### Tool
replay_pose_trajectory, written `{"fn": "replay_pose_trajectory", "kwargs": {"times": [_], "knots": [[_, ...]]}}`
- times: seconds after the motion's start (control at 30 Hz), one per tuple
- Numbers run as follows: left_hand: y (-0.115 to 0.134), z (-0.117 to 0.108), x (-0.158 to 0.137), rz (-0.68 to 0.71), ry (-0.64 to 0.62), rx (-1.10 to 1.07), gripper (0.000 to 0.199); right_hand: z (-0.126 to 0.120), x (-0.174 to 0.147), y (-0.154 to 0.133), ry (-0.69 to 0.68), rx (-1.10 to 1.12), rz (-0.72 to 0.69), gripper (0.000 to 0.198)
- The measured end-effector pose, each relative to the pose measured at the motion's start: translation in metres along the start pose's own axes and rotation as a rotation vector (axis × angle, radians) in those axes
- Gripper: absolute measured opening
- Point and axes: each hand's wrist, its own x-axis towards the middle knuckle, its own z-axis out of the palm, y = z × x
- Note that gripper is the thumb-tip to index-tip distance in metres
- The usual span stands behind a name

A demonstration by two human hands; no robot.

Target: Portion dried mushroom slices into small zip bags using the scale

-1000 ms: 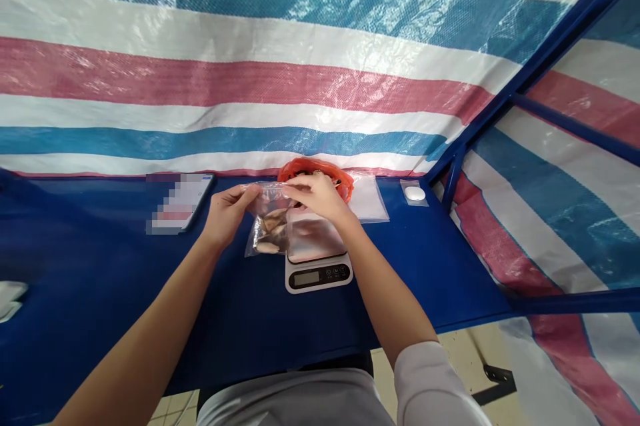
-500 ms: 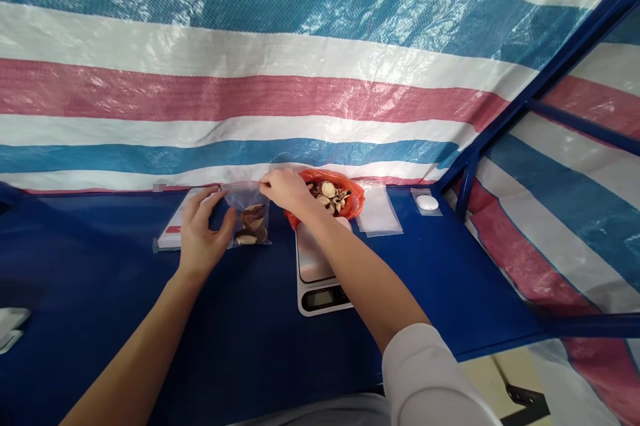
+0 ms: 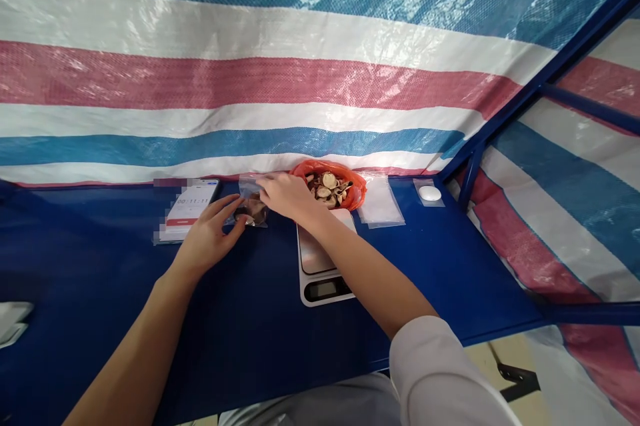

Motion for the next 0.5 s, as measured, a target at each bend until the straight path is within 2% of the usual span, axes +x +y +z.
{"fn": "replay_pose_trajectory", "kwargs": {"times": [0.1,0.23,0.37,0.5], "knots": [[0.0,0.003,-0.002,-0.02,-0.047,0.023,0.045,0.008,-0.016,-0.01,-0.062,0.032,-0.1,0.032],[-0.002,0.007,-0.004,-0.053,-0.091,0.063,0.046,0.027,-0.026,-0.015,-0.065,-0.027,-0.209,0.041],[-0.005,0.009,-0.005,-0.062,-0.078,0.08,0.045,0.04,-0.023,-0.011,-0.058,-0.093,-0.25,0.043],[-0.008,0.008,-0.005,-0.068,-0.047,0.104,0.044,0.044,-0.016,-0.01,-0.061,-0.106,-0.272,0.042]]}}
